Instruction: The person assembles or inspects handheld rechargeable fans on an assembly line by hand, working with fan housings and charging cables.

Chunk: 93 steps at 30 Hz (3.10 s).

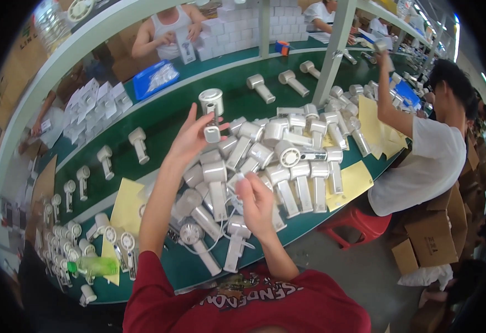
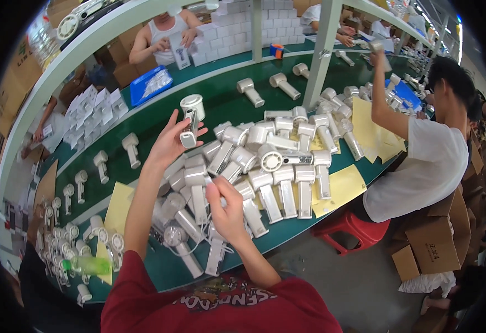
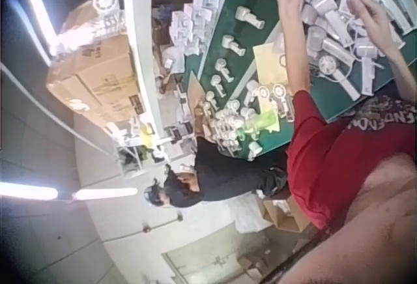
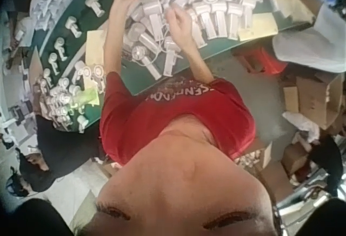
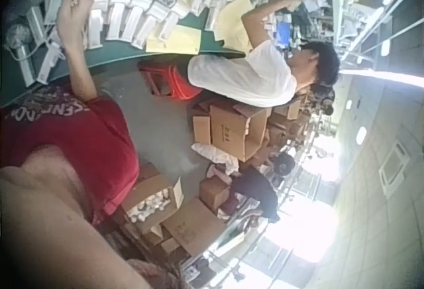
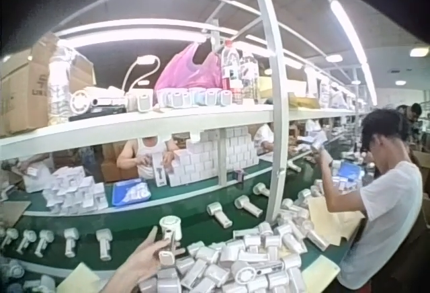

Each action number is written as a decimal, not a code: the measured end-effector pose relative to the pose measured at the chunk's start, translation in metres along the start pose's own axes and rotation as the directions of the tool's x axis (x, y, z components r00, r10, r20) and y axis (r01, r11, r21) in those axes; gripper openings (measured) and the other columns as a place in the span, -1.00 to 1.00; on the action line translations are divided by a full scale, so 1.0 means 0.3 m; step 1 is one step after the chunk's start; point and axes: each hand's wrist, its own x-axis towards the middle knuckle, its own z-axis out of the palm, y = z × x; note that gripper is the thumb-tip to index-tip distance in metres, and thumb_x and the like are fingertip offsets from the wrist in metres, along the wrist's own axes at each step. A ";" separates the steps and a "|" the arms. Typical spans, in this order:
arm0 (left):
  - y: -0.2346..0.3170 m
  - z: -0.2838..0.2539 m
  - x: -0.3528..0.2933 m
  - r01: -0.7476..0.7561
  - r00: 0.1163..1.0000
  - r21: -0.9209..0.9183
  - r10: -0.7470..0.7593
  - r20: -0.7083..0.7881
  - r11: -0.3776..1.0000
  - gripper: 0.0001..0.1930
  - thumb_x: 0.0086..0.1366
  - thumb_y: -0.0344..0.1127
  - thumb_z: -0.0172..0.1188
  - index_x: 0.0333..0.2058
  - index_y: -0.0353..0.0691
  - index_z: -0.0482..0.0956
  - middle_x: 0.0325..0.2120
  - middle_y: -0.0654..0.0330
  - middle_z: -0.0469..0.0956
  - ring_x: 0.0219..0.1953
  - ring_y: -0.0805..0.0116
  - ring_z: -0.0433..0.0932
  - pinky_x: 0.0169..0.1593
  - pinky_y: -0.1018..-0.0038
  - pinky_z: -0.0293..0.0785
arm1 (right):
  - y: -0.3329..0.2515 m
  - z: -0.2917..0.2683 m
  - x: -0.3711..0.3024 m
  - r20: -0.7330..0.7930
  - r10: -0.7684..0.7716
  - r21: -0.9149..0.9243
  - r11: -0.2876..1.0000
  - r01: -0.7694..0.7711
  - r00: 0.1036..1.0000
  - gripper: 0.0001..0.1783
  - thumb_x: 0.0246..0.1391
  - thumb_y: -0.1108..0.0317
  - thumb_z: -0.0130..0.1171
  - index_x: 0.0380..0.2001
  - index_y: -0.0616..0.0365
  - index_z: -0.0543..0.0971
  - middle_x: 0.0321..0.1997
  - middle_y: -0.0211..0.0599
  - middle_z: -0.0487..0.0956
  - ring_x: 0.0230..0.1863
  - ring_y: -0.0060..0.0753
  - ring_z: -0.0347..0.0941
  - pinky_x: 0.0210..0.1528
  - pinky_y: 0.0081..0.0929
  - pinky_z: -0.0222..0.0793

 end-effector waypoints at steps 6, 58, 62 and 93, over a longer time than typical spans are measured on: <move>-0.057 0.164 -0.312 -0.186 0.977 -0.157 0.200 0.078 0.970 -0.18 0.25 -0.34 -0.04 0.20 0.00 -0.54 -0.04 -0.13 0.31 -0.05 -0.01 0.40 -0.15 0.09 0.47 | -0.081 0.096 -0.031 0.033 -0.081 -0.018 0.996 0.082 0.996 -0.73 0.13 0.43 -0.16 -0.64 0.28 0.34 -0.65 -0.39 0.32 -0.57 -0.65 0.17 -0.51 -0.66 0.08; -0.044 0.118 -0.486 -0.382 0.921 -0.022 0.383 0.072 0.924 -0.55 0.11 -0.38 -0.07 -0.01 -0.34 0.13 -0.14 -0.09 0.39 -0.22 0.14 0.51 -0.14 0.36 0.47 | -0.113 0.125 -0.187 0.162 0.017 -0.045 0.999 -0.010 0.987 -0.86 0.06 0.48 -0.04 -0.53 0.28 0.43 -0.60 -0.33 0.40 -0.60 -0.56 0.28 -0.52 -0.63 0.18; -0.042 0.119 -0.489 -0.362 0.924 -0.024 0.362 0.123 0.932 -0.48 0.09 -0.42 -0.03 0.05 -0.35 0.08 -0.09 -0.08 0.35 -0.16 0.13 0.48 -0.12 0.34 0.47 | -0.107 0.124 -0.191 0.146 0.013 -0.019 1.000 -0.011 0.989 -0.85 0.07 0.47 -0.04 -0.54 0.28 0.42 -0.60 -0.34 0.40 -0.61 -0.59 0.28 -0.54 -0.62 0.17; 0.085 -0.257 -0.481 -0.588 0.794 -0.128 0.539 -0.282 0.799 -0.59 0.30 -0.13 -0.12 0.02 -0.27 0.25 -0.22 0.13 0.42 -0.23 0.38 0.42 -0.15 0.43 0.38 | -0.056 0.100 -0.151 0.177 0.089 -0.207 0.977 -0.051 0.980 -0.70 0.04 0.48 -0.01 -0.71 0.32 0.27 -0.77 -0.36 0.21 -0.68 -0.65 0.07 -0.63 -0.61 0.01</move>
